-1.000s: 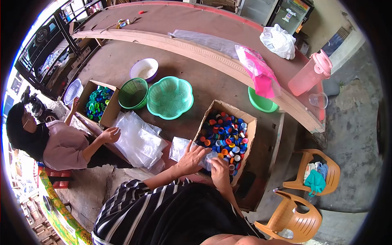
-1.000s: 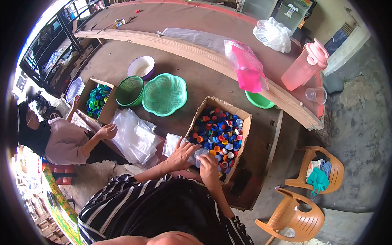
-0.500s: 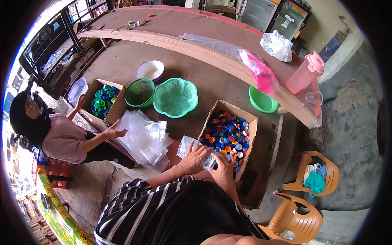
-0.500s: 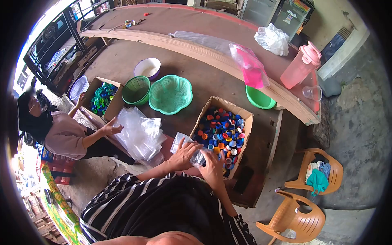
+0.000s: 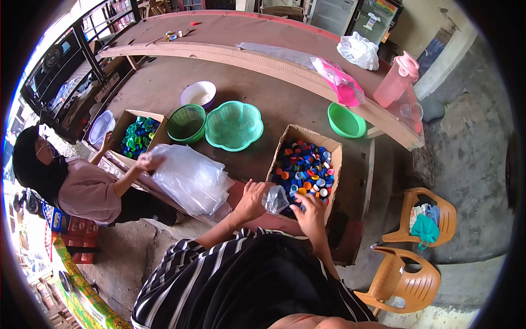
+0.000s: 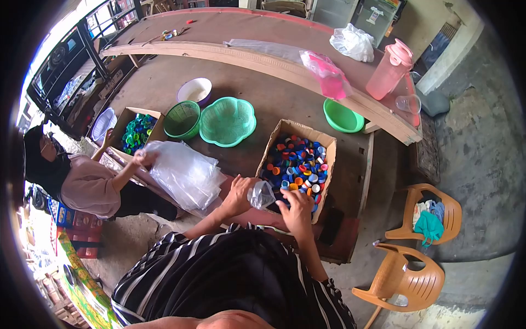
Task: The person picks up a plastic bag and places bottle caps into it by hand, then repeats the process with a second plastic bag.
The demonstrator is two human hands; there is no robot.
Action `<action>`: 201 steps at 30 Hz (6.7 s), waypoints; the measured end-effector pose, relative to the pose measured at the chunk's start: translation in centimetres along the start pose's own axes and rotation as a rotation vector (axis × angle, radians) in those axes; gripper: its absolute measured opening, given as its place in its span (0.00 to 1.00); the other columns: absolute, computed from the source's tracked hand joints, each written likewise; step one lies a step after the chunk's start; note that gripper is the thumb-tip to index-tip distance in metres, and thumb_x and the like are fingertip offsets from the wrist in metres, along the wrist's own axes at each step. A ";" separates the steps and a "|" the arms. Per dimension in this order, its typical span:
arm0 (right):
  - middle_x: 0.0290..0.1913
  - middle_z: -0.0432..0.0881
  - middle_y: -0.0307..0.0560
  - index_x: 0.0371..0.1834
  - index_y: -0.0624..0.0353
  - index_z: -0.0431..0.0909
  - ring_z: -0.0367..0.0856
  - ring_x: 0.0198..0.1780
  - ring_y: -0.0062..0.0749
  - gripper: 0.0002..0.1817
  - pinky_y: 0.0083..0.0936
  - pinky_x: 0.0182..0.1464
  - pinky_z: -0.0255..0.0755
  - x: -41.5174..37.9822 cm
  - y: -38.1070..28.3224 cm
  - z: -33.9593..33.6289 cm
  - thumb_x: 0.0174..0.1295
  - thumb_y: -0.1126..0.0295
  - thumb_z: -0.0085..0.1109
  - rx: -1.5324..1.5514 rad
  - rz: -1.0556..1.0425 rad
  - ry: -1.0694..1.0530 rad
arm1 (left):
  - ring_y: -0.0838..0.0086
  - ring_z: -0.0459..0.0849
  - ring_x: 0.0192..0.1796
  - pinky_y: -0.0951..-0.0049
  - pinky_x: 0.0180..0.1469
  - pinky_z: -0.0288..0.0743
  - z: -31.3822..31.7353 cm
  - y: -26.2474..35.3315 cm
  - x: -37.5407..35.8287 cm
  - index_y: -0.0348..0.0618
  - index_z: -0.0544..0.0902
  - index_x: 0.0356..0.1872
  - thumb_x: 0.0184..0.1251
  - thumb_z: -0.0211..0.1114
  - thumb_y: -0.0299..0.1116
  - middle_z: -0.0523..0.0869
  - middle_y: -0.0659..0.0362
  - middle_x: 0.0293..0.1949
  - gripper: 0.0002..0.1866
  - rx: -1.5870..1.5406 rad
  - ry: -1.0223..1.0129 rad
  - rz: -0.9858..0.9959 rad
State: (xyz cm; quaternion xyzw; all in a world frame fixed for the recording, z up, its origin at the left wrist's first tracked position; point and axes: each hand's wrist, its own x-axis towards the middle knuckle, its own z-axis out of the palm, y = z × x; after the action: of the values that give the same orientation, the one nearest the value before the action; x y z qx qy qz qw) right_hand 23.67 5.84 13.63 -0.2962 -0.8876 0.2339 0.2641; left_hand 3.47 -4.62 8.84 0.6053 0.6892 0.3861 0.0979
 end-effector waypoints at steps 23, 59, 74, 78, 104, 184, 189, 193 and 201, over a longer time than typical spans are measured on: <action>0.58 0.79 0.54 0.58 0.55 0.80 0.76 0.61 0.49 0.21 0.38 0.62 0.71 2.9 10.1 4.8 0.60 0.71 0.62 -0.036 0.198 -0.496 | 0.60 0.83 0.55 0.62 0.60 0.74 -5.6 -0.7 -1.7 0.36 0.70 0.61 0.49 0.83 0.34 0.85 0.50 0.50 0.39 -0.376 0.203 -0.259; 0.47 0.77 0.40 0.54 0.50 0.76 0.74 0.55 0.42 0.29 0.43 0.54 0.67 5.1 7.1 10.7 0.45 0.72 0.74 -0.165 0.009 -0.225 | 0.59 0.84 0.55 0.64 0.58 0.76 -5.4 -1.2 0.0 0.42 0.67 0.68 0.52 0.79 0.30 0.85 0.50 0.49 0.41 -0.377 0.173 -0.324; 0.44 0.76 0.46 0.39 0.57 0.83 0.75 0.50 0.46 0.08 0.40 0.53 0.68 5.1 10.3 6.3 0.55 0.75 0.67 -0.163 0.093 0.021 | 0.59 0.85 0.55 0.63 0.59 0.76 -5.0 -0.6 2.2 0.43 0.65 0.69 0.53 0.78 0.29 0.86 0.49 0.50 0.42 -0.379 0.123 -0.334; 0.44 0.74 0.45 0.39 0.55 0.84 0.73 0.53 0.45 0.07 0.41 0.53 0.68 4.8 10.5 8.1 0.57 0.73 0.66 -0.232 0.118 -0.028 | 0.59 0.85 0.55 0.62 0.59 0.76 -5.1 -0.6 2.2 0.43 0.64 0.70 0.53 0.78 0.29 0.86 0.49 0.50 0.43 -0.347 0.128 -0.298; 0.53 0.73 0.40 0.47 0.49 0.81 0.72 0.59 0.42 0.18 0.44 0.57 0.65 3.8 6.5 10.6 0.52 0.69 0.71 -0.241 0.007 -0.346 | 0.60 0.84 0.53 0.63 0.57 0.76 -5.5 -0.6 -1.5 0.43 0.66 0.69 0.52 0.78 0.28 0.84 0.50 0.49 0.42 -0.380 0.198 -0.294; 0.39 0.83 0.47 0.41 0.59 0.72 0.84 0.42 0.42 0.21 0.33 0.44 0.76 7.1 12.0 5.1 0.48 0.68 0.73 0.372 0.305 -0.139 | 0.64 0.85 0.52 0.67 0.56 0.77 -3.9 -0.4 1.1 0.38 0.66 0.69 0.53 0.77 0.27 0.85 0.51 0.49 0.41 -0.353 0.122 -0.314; 0.35 0.81 0.46 0.40 0.58 0.72 0.82 0.37 0.34 0.18 0.32 0.41 0.75 5.2 10.9 4.1 0.49 0.68 0.70 0.133 0.342 -0.157 | 0.64 0.85 0.52 0.66 0.56 0.78 -4.0 0.9 1.1 0.38 0.65 0.69 0.52 0.78 0.27 0.85 0.50 0.49 0.43 -0.345 0.100 -0.286; 0.39 0.76 0.47 0.41 0.58 0.70 0.79 0.38 0.40 0.19 0.35 0.42 0.74 4.0 11.2 4.7 0.49 0.72 0.69 0.278 0.168 -0.086 | 0.62 0.85 0.52 0.65 0.56 0.78 -3.9 1.0 0.3 0.39 0.64 0.70 0.52 0.78 0.27 0.85 0.50 0.48 0.43 -0.329 0.119 -0.219; 0.44 0.73 0.47 0.44 0.58 0.69 0.77 0.40 0.38 0.21 0.33 0.45 0.73 1.6 9.5 4.6 0.49 0.73 0.70 0.294 0.215 -0.129 | 0.60 0.86 0.53 0.64 0.57 0.78 -4.6 2.2 -1.0 0.43 0.64 0.70 0.52 0.78 0.26 0.86 0.49 0.49 0.43 -0.355 0.119 -0.214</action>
State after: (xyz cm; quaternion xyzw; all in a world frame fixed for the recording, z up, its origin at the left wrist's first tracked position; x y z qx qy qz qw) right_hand 23.55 12.49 5.32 -0.3321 -0.8221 0.4065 0.2205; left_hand 2.61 -7.48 13.09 0.4780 0.6754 0.5239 0.2023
